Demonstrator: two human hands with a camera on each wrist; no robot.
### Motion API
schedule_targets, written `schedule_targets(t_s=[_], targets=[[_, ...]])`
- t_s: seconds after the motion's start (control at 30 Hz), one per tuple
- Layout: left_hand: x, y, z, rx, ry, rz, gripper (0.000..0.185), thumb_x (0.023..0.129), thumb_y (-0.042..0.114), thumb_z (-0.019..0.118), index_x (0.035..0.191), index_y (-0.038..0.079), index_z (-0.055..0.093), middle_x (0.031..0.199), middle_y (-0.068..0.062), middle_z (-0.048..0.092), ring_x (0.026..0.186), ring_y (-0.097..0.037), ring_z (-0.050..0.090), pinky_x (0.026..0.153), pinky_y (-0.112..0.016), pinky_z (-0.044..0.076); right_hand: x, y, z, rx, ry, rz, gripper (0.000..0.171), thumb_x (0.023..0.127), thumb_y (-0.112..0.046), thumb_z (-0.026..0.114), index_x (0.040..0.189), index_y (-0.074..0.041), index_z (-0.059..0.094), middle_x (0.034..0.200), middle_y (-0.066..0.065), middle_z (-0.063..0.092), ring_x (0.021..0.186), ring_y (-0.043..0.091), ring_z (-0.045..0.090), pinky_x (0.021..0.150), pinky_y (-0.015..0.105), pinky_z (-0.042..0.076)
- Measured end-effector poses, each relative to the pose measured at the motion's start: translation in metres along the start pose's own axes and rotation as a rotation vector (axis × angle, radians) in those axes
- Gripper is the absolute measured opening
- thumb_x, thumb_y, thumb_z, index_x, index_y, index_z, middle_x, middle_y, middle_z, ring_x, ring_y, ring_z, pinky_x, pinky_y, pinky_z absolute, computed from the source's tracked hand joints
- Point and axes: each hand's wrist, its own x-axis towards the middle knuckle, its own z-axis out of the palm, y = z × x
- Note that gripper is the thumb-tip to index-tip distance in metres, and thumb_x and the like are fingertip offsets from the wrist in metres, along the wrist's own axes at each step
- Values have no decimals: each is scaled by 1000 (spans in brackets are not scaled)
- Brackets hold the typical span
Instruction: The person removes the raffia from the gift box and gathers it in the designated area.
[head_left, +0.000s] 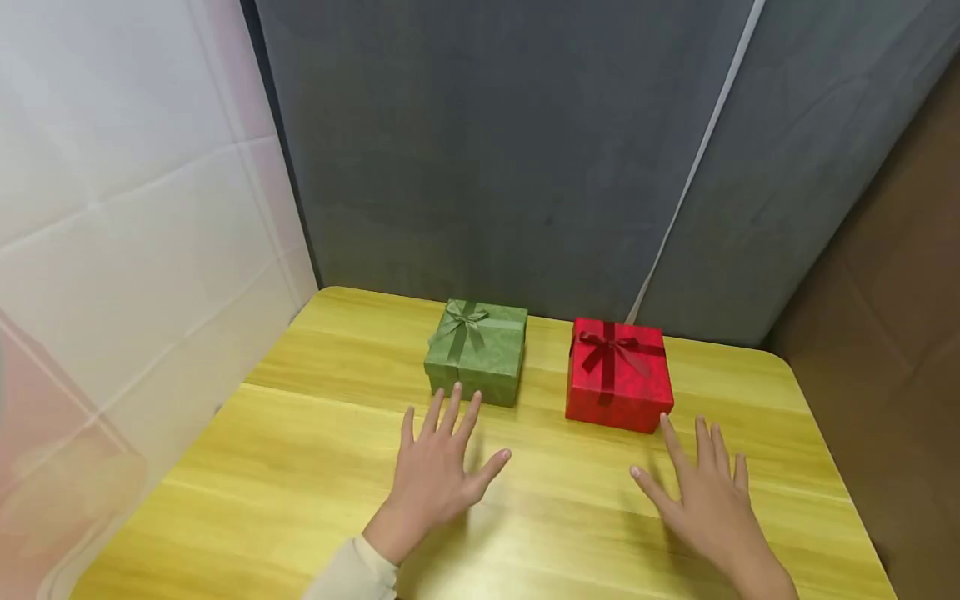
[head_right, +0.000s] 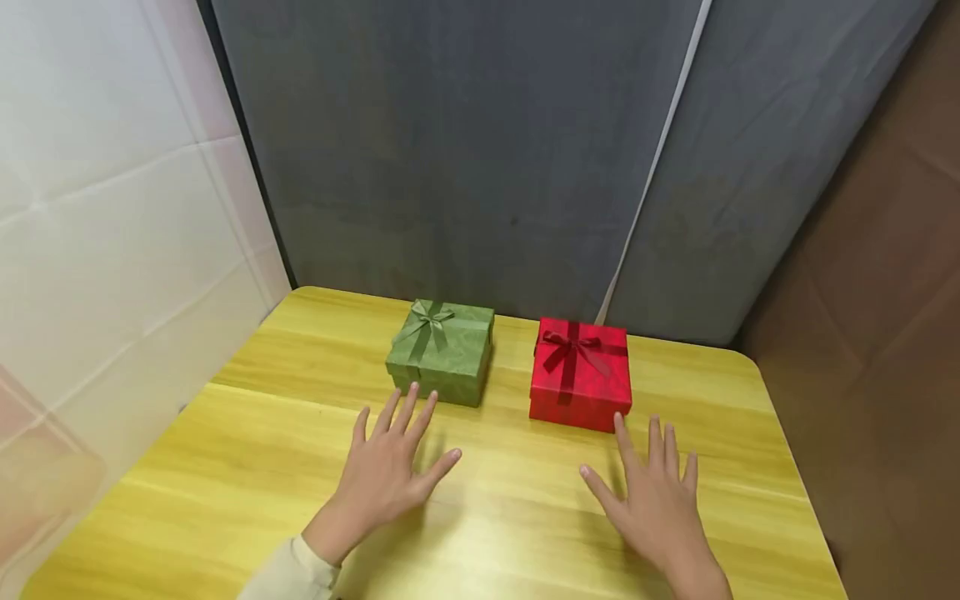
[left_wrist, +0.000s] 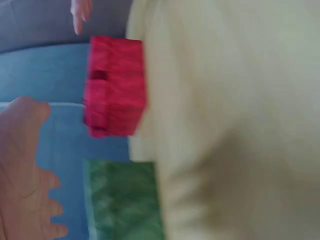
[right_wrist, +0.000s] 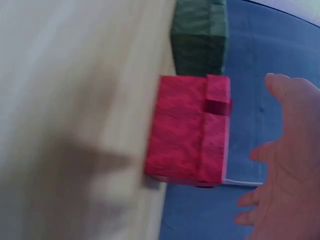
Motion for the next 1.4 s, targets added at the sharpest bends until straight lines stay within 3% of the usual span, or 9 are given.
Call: schedule_targets(t_s=[0.2, 0.37, 0.6, 0.73, 0.87, 0.97, 1.07, 1.2, 1.4], targets=[[61, 25, -14, -61, -31, 63, 83, 101, 70, 41, 164, 16, 33, 169, -15, 25, 155, -39, 22, 118, -70, 18, 39, 8, -28, 111, 31, -19, 87, 104, -59, 49, 167, -10, 13, 162, 41, 10, 147, 63, 9, 109, 82, 9], [111, 33, -11, -181, -65, 113, 65, 110, 42, 41, 162, 3, 31, 168, -17, 25, 156, -35, 23, 123, -59, 21, 69, 18, -47, 259, 8, -6, 84, 109, -51, 43, 166, -3, 5, 162, 39, 11, 146, 62, 16, 110, 79, 18], [156, 45, 9, -457, -141, 95, 48, 109, 12, 46, 153, -7, 42, 154, -22, 49, 141, -34, 49, 117, -44, 39, 103, 32, -50, 501, -55, 158, 81, 111, -47, 39, 161, 10, 9, 155, 40, 33, 140, 54, 41, 111, 64, 38], [164, 54, 25, -577, -198, -10, 38, 105, 9, 51, 138, -8, 60, 131, -22, 66, 108, -29, 66, 99, -40, 53, 117, 32, -39, 677, -121, 266, 77, 110, -37, 45, 157, 17, 15, 151, 40, 40, 134, 49, 51, 106, 51, 49], [161, 60, 41, -761, -317, -165, 29, 106, 12, 53, 109, -11, 71, 94, -16, 69, 76, -20, 58, 71, -30, 50, 121, 32, -29, 744, -174, 362, 76, 108, -32, 49, 154, 20, 18, 149, 42, 40, 129, 46, 57, 100, 44, 54], [159, 64, 52, -952, -379, -295, 32, 107, 11, 52, 99, -13, 71, 77, -9, 61, 67, -18, 59, 68, -30, 56, 121, 34, -24, 737, -177, 389, 73, 107, -28, 52, 152, 21, 23, 146, 41, 44, 116, 39, 67, 94, 40, 58], [158, 67, 59, -1098, -385, -403, 33, 108, 13, 54, 102, -15, 71, 76, -6, 63, 68, -17, 64, 82, -42, 62, 120, 36, -23, 752, -152, 402, 70, 106, -25, 56, 151, 20, 29, 140, 39, 51, 100, 23, 72, 86, 32, 59], [158, 70, 61, -1124, -358, -443, 34, 106, 18, 60, 101, -14, 71, 74, -7, 61, 65, -14, 61, 86, -46, 61, 120, 38, -24, 785, -112, 407, 67, 104, -22, 60, 150, 18, 34, 137, 35, 56, 88, 10, 68, 78, 25, 59], [157, 72, 58, -1066, -339, -431, 31, 104, 19, 64, 101, -10, 73, 78, -6, 64, 72, -18, 66, 83, -43, 61, 118, 39, -23, 804, -102, 406, 65, 105, -23, 60, 151, 16, 36, 145, 35, 49, 92, 10, 67, 80, 24, 59]])
